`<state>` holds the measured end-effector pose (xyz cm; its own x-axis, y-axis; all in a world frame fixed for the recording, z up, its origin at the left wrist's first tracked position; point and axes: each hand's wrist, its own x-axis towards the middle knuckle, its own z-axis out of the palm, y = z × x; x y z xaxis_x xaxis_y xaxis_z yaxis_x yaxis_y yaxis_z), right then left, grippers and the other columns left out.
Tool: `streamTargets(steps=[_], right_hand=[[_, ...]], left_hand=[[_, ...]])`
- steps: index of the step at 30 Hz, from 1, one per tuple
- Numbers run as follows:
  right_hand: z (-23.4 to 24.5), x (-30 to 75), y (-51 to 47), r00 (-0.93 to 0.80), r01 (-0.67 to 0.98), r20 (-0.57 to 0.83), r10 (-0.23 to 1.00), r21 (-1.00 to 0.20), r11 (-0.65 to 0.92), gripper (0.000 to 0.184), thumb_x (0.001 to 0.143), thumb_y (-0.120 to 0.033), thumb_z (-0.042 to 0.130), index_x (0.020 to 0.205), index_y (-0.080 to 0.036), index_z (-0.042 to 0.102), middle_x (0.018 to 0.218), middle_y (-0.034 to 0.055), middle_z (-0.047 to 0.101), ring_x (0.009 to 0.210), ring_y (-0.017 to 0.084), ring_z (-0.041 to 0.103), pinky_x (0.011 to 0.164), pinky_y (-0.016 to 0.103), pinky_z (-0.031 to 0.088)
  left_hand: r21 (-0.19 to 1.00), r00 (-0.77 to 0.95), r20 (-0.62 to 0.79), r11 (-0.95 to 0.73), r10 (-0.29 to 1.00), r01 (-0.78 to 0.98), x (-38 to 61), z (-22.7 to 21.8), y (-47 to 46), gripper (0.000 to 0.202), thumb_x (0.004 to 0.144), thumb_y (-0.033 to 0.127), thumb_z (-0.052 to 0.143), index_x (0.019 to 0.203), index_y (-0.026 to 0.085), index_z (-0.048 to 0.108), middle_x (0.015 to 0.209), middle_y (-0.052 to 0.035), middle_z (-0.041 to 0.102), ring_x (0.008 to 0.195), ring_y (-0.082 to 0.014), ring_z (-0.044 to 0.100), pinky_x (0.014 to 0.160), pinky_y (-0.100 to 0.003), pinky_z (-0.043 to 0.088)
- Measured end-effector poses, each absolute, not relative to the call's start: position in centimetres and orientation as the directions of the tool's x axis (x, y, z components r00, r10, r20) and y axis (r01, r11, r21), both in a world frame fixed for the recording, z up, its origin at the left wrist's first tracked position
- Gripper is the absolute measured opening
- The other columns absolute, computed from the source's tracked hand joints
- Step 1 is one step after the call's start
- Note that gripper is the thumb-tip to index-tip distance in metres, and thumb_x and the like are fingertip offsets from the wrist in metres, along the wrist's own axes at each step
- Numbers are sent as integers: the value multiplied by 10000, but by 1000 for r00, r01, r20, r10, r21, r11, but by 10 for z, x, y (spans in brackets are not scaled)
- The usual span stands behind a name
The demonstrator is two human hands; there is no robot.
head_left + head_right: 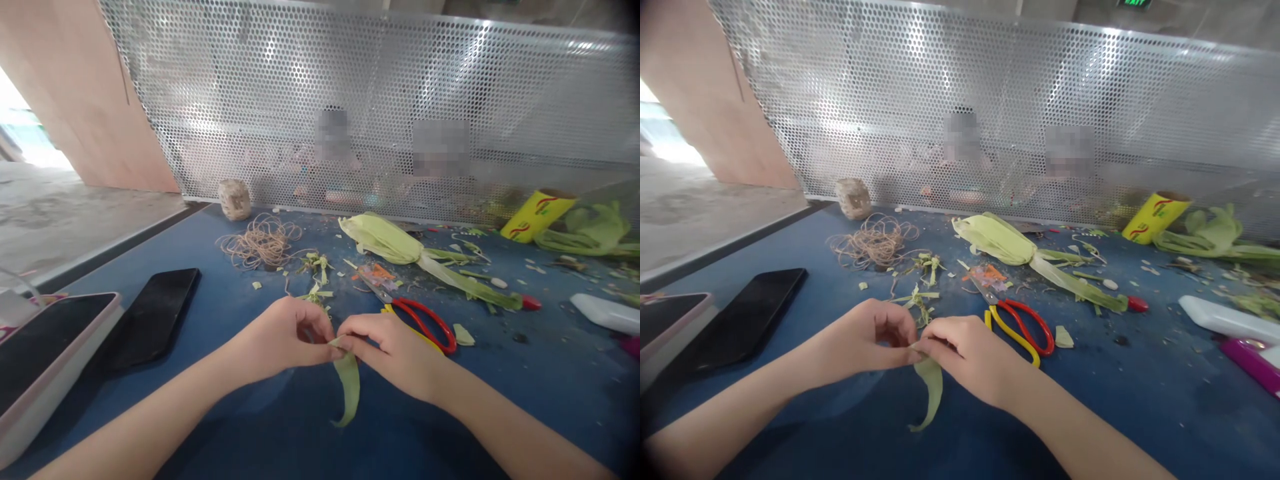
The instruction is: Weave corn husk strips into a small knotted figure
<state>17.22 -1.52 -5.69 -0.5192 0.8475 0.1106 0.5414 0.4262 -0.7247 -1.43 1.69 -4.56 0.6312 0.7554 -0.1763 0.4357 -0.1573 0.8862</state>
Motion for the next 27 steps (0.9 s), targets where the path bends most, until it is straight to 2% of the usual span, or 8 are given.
streamTargets(steps=[5,8,10,14,19,22,27], right_hand=[[-58,173,-15,-497,563,87,863,-725,397,228,878,-266,413,685,-184,504,635,-35,510,594,86,461,552,193,333],[-58,173,-14,-461,566,56,885,-750,342,228,876,-266,404,686,-186,500,605,-37,474,564,88,431,516,195,311],[-59,172,-13,-433,563,30,901,-771,296,230,880,-289,392,711,-190,513,608,-36,468,571,92,431,515,196,312],[-61,171,-13,-404,554,-19,915,-801,228,242,888,-314,366,757,-191,529,617,-37,484,585,90,459,539,190,340],[-64,168,-14,-382,632,87,920,-702,329,233,876,-276,380,684,-184,475,592,-45,467,557,77,443,521,190,309],[-65,169,-15,-392,613,81,916,-720,326,218,871,-282,385,692,-188,467,599,-50,470,553,70,438,513,179,310],[-64,171,-15,-406,577,12,914,-772,266,167,851,-287,411,730,-194,479,571,-63,416,493,58,352,451,174,262]], left_hand=[[848,607,-164,-204,778,490,-13,-42,16,233,660,362,645,697,134,609,644,-4,592,584,-112,537,559,-214,438],[864,629,-138,-218,765,454,-13,-42,15,259,700,365,611,835,145,637,768,-23,651,689,-134,585,626,-212,453],[844,641,-128,-256,756,471,-13,-42,14,271,756,372,542,885,159,650,774,-16,657,702,-133,588,622,-201,441],[693,606,-103,-380,788,613,-11,-42,12,296,812,352,437,815,177,677,669,8,629,613,-114,552,560,-192,398],[547,585,-53,-467,810,695,-6,-42,13,241,785,278,438,806,199,665,726,3,654,637,-120,556,591,-200,401],[556,574,-58,-451,817,698,-5,-43,14,221,771,284,450,773,205,656,723,6,656,632,-122,558,587,-204,406],[662,551,-109,-353,827,661,-8,-44,15,179,729,322,525,716,182,636,714,1,650,625,-126,560,591,-215,427]])
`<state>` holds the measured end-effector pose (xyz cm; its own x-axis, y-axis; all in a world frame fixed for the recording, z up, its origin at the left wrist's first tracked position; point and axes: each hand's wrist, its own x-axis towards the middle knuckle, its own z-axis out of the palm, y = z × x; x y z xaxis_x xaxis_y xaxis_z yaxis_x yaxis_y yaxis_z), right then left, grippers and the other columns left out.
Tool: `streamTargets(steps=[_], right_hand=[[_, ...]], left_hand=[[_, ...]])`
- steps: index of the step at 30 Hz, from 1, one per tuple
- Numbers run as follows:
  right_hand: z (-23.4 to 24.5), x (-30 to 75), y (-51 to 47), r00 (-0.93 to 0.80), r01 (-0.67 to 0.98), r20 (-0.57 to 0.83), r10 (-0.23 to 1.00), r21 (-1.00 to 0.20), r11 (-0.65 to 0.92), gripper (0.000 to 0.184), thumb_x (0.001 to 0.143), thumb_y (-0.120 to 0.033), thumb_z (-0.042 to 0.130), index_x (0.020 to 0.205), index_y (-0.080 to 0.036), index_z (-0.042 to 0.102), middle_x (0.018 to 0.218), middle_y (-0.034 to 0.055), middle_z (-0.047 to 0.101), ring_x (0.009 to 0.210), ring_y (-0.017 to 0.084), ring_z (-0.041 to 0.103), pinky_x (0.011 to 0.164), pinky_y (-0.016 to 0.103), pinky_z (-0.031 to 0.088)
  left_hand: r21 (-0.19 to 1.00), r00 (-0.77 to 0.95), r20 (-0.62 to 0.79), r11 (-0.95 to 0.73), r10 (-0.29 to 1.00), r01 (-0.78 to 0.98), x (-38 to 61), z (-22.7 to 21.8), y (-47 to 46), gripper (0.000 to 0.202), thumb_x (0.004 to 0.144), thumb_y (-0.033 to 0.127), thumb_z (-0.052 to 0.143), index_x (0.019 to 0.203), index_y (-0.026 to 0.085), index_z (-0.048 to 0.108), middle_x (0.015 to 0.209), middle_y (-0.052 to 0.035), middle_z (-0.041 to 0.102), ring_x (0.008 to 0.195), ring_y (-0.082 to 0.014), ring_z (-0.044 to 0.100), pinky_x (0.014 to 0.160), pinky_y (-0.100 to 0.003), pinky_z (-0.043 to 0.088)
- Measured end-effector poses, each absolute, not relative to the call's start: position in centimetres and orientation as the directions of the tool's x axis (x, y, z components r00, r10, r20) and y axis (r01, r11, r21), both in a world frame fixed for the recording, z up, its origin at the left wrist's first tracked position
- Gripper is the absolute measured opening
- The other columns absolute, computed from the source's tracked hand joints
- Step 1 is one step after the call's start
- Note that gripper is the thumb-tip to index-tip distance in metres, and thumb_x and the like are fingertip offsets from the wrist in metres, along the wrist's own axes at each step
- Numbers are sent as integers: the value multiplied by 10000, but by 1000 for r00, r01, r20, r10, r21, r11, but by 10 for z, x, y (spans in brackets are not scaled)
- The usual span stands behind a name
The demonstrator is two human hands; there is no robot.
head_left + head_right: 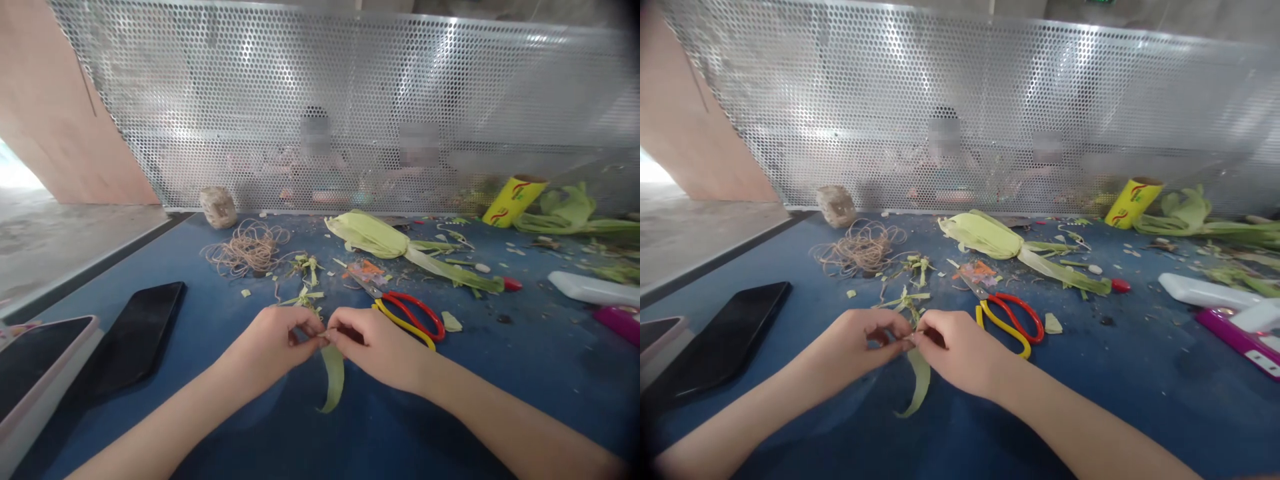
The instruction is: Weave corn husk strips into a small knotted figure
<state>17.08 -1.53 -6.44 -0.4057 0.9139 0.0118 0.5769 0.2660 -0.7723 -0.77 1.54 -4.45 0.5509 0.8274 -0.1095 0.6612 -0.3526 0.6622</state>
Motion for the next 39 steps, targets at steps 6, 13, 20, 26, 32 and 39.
streamTargets(steps=[6,13,20,26,32,39], right_hand=[[-63,171,-14,-440,471,-4,898,-852,227,134,837,-291,448,758,-189,485,603,-58,434,551,66,376,500,175,306],[-59,173,-14,-410,500,-12,912,-840,213,149,791,-298,519,706,-182,480,574,-63,424,526,61,361,478,171,289],[-58,175,-14,-467,509,-56,883,-833,217,268,841,-421,432,729,-185,495,585,-54,445,523,66,371,477,181,299],[-59,173,-15,-452,485,-14,892,-843,233,179,820,-325,482,722,-179,511,564,-58,441,510,55,362,461,164,288],[-61,174,-14,-432,419,58,900,-871,257,144,772,-277,545,690,-171,494,556,-65,412,517,52,351,468,163,287],[-56,175,-15,-460,413,-1,888,-885,213,141,782,-300,544,735,-175,497,605,-47,448,553,69,396,501,178,324]], left_hand=[[778,591,-137,-283,795,561,-11,-47,18,250,730,397,558,772,162,635,701,2,612,631,-118,541,575,-201,420],[788,615,-184,-258,767,559,-14,-40,20,220,740,353,558,755,168,676,636,21,585,601,-99,516,568,-181,395],[827,582,-217,-169,783,536,-11,-33,16,188,683,336,615,721,162,674,618,13,595,572,-104,502,541,-196,400],[890,566,-215,-78,796,448,-12,-43,17,192,615,317,691,676,143,634,651,-10,627,602,-124,551,583,-228,443],[947,620,-273,90,735,309,-14,-47,21,212,650,309,689,765,142,626,652,13,615,576,-88,538,591,-220,462],[955,583,-264,124,769,269,-12,-43,18,174,643,299,695,707,147,637,616,23,601,556,-72,514,568,-202,448]])
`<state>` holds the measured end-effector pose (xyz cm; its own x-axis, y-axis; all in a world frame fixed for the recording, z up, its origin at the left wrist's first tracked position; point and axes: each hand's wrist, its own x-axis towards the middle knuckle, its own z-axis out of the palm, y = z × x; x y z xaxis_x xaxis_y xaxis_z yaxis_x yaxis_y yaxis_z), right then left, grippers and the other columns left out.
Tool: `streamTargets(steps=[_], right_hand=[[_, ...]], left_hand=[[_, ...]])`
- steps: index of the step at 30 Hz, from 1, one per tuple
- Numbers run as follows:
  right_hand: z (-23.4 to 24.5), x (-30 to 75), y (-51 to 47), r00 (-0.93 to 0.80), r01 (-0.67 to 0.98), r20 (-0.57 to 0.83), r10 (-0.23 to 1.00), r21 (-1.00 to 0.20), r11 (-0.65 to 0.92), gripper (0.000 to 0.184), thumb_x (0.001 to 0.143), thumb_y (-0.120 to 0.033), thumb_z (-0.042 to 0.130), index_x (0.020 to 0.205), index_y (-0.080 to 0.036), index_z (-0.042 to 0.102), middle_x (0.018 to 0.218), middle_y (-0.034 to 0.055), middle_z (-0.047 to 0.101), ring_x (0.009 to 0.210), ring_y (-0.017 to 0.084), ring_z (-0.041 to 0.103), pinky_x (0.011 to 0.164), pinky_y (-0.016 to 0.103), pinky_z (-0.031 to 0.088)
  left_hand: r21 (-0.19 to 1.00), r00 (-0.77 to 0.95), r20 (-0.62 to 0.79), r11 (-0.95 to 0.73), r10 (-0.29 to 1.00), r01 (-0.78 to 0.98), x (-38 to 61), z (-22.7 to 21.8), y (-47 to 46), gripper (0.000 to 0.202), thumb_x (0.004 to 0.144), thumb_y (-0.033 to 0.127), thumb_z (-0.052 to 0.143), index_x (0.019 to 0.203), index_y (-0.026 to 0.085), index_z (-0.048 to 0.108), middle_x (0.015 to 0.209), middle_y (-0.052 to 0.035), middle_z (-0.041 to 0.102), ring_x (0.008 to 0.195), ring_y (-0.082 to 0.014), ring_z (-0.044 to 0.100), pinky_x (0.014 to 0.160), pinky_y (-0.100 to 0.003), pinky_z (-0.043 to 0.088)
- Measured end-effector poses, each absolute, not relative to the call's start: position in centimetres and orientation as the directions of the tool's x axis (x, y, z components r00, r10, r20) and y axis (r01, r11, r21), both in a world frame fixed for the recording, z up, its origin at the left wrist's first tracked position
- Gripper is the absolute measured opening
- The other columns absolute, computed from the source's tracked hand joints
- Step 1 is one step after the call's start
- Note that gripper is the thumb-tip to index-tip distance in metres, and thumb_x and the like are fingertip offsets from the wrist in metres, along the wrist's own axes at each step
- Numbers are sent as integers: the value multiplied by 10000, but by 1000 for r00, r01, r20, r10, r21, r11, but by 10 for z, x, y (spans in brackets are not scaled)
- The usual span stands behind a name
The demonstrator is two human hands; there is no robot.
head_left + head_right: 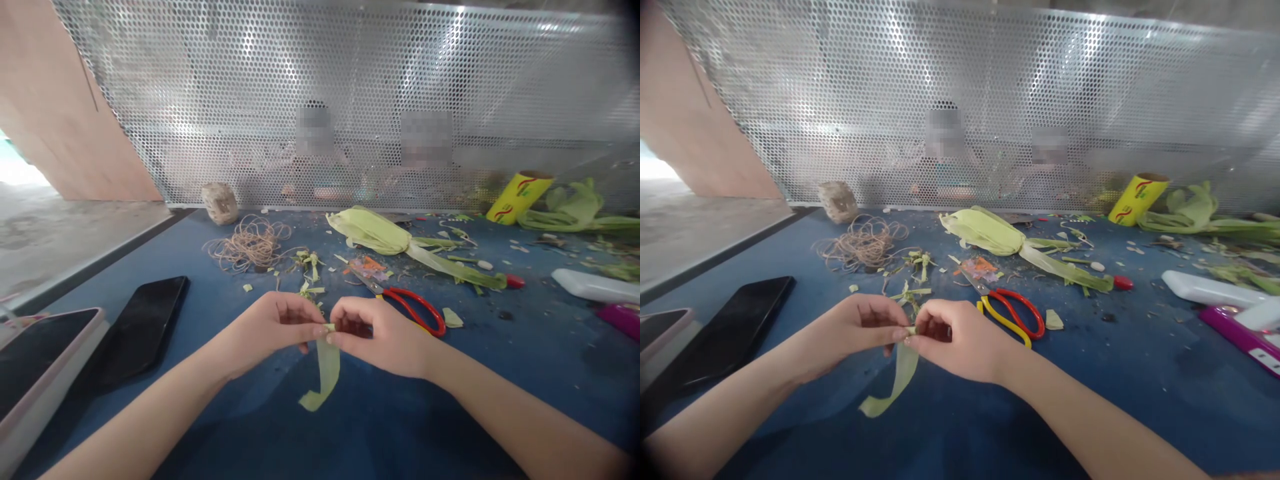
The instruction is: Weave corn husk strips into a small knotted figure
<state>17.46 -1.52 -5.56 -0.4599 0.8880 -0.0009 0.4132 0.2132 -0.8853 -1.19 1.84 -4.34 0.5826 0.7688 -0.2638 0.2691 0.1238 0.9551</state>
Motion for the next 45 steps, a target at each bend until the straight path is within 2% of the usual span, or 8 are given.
streamTargets(steps=[4,11,17,22,29,33,38,45], right_hand=[[-55,175,-14,-463,452,-30,886,-868,206,217,830,-363,476,745,-170,527,604,-34,480,554,77,420,508,191,331],[-60,174,-14,-472,434,-8,882,-872,225,168,837,-311,467,746,-174,499,595,-46,450,547,71,400,497,183,320],[-59,174,-13,-472,433,-2,881,-871,230,147,827,-294,486,743,-173,485,594,-53,410,543,68,361,492,182,301],[-58,175,-13,-479,386,-14,878,-902,196,163,851,-338,457,791,-187,476,641,-44,453,583,78,412,535,190,338],[-55,175,-15,-466,463,-42,884,-863,204,263,866,-379,414,734,-175,516,607,-20,531,562,90,461,535,201,352],[-55,174,-14,-481,508,-35,876,-825,246,243,857,-338,428,713,-175,536,616,-22,560,539,78,458,505,187,333],[-57,174,-14,-473,530,53,880,-781,331,151,819,-285,487,728,-177,541,588,-45,516,524,63,426,495,175,316],[-58,176,-13,-470,500,75,879,-798,335,118,812,-268,491,739,-178,509,600,-50,469,536,65,397,498,181,306]], left_hand=[[948,560,-264,104,785,300,-12,-41,17,193,612,301,714,695,148,629,581,30,579,529,-74,499,559,-211,440],[949,592,-254,80,765,304,-14,-45,19,211,627,275,712,747,137,606,620,22,589,570,-77,516,562,-205,432],[958,610,-282,183,740,221,-14,-46,18,199,663,276,689,772,137,599,656,19,617,604,-82,547,575,-211,468],[959,594,-275,170,756,227,-12,-44,19,214,662,273,689,805,140,601,700,1,656,627,-95,571,574,-211,463],[953,587,-258,104,768,283,-11,-42,19,252,606,279,720,767,140,584,645,9,623,571,-96,549,556,-227,464],[944,588,-264,80,765,320,-11,-42,19,238,614,276,711,757,141,577,641,9,616,572,-97,549,558,-228,468],[941,606,-273,77,747,329,-12,-45,19,241,623,269,700,795,141,589,662,6,631,589,-104,561,569,-232,465],[954,625,-269,115,733,276,-14,-46,18,262,673,295,664,885,149,616,730,-12,672,627,-116,580,594,-243,475]])
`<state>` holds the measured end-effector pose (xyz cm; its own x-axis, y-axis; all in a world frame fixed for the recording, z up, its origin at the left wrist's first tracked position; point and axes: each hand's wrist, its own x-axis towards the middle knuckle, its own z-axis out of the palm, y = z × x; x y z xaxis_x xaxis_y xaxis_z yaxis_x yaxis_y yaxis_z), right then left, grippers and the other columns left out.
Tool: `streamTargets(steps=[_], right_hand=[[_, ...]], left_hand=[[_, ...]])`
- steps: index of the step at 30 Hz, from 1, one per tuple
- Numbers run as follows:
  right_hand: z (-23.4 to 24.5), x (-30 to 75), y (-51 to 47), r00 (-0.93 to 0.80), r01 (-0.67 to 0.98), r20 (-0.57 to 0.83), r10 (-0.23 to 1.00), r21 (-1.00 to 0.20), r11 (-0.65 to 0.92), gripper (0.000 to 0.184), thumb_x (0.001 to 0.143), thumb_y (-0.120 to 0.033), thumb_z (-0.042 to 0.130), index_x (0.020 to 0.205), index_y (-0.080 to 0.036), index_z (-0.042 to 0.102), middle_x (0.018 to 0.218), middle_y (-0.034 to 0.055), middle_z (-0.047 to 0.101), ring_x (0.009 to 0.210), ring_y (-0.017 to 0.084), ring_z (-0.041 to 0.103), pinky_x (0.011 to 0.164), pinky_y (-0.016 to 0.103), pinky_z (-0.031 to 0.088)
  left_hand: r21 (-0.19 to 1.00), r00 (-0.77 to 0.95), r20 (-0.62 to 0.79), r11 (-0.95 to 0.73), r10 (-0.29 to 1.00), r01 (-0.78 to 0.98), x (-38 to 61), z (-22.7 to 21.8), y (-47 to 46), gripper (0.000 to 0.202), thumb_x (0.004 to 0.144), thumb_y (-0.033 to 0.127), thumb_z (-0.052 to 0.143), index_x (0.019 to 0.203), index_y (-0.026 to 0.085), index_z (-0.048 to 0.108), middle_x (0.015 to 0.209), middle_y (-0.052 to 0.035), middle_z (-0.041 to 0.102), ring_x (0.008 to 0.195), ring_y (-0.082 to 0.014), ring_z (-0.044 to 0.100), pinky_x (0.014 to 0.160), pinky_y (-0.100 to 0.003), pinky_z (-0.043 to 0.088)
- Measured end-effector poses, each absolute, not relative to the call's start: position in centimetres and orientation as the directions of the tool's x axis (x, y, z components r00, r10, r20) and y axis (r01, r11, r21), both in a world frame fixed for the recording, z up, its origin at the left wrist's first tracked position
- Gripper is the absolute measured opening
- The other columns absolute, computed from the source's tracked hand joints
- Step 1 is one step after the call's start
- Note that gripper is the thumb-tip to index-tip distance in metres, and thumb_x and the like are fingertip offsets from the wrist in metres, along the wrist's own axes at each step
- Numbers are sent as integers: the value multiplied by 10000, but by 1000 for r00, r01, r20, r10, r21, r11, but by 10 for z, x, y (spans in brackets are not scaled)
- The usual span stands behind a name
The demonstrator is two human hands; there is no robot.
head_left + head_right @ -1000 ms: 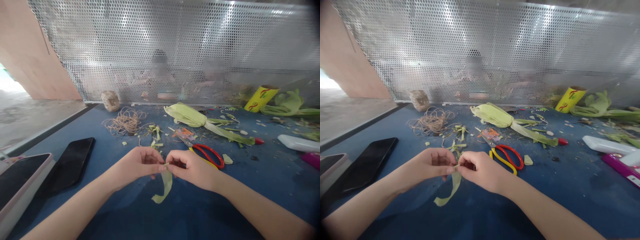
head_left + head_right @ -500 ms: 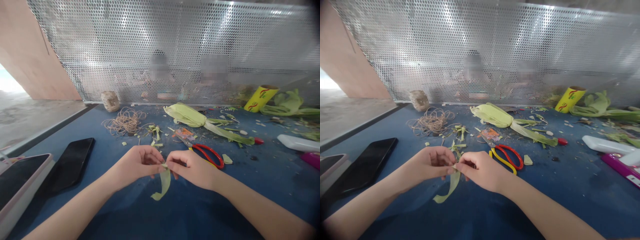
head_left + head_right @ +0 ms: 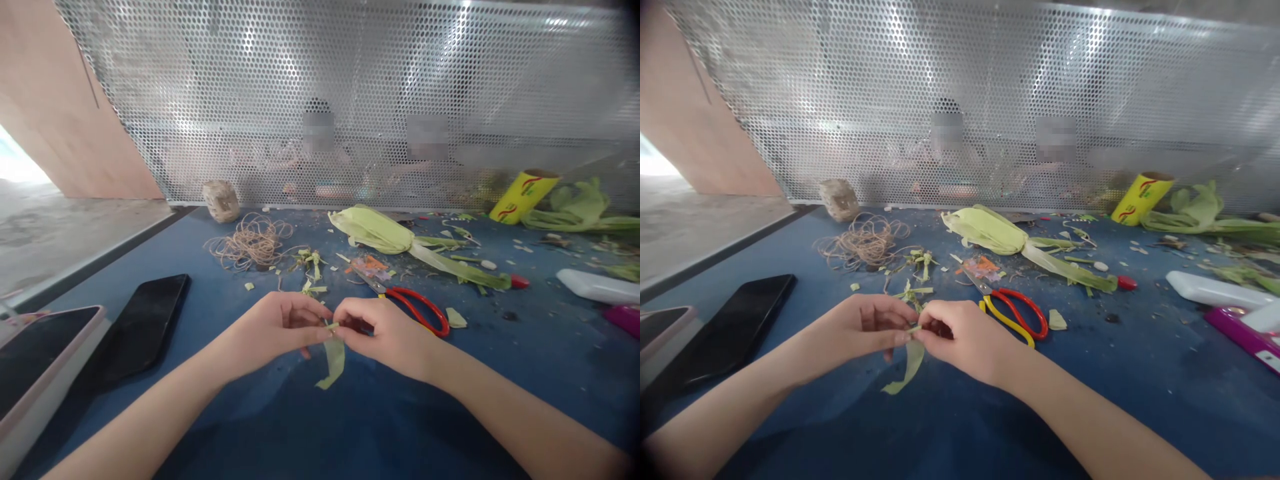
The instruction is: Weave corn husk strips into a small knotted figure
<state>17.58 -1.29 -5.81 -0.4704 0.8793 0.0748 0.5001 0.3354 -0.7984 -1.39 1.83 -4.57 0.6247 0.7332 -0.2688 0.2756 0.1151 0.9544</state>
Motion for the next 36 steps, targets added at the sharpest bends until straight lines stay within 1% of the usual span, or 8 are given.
streamTargets(steps=[6,12,16,19,25,29,32,36], right_hand=[[-59,175,-13,-478,485,17,878,-829,280,162,842,-336,457,803,-188,512,629,-40,495,566,80,439,523,188,345],[-59,174,-14,-482,495,12,876,-822,284,189,847,-327,449,765,-176,527,598,-36,498,548,79,436,514,188,336],[-60,175,-13,-483,494,33,875,-815,304,170,849,-294,442,741,-177,501,585,-49,449,528,67,380,492,178,305],[-59,175,-13,-498,501,25,867,-808,310,149,854,-272,430,746,-184,484,605,-49,461,537,66,384,504,176,308],[-57,173,-15,-491,507,-29,871,-822,259,181,875,-322,399,779,-195,485,645,-36,523,586,81,465,557,185,352],[-59,173,-16,-494,503,-17,869,-821,270,217,877,-348,398,759,-189,487,633,-33,536,588,83,484,567,187,362],[-61,173,-15,-478,544,9,879,-782,304,203,862,-358,429,764,-190,488,629,-38,518,558,77,451,527,182,338],[-65,173,-13,-460,637,144,876,-633,439,158,833,-345,496,821,-189,520,714,-17,554,604,93,463,558,204,334]], left_hand=[[949,574,-267,110,774,294,-14,-43,20,272,645,302,690,861,151,620,678,5,651,582,-102,564,573,-235,477],[942,575,-273,93,771,322,-13,-41,20,253,636,269,700,826,136,598,651,16,631,569,-82,555,554,-203,465],[951,607,-275,121,745,283,-14,-43,20,274,667,271,676,897,142,602,711,0,659,600,-89,569,578,-219,483],[957,616,-263,122,743,261,-14,-44,20,296,685,274,658,945,144,601,748,-16,673,621,-101,580,589,-231,494],[953,576,-236,69,783,296,-14,-47,21,267,624,258,697,845,149,594,667,10,630,546,-95,563,508,-209,473],[954,542,-143,-30,828,297,-13,-50,19,226,612,205,674,820,151,605,652,21,595,575,-98,566,550,-212,469],[906,491,-64,-156,869,394,-10,-49,14,205,615,145,612,820,149,626,687,0,615,625,-121,579,611,-242,481],[868,477,-24,-219,878,446,-7,-47,9,264,625,154,589,887,156,623,694,4,622,608,-118,582,602,-236,490]])
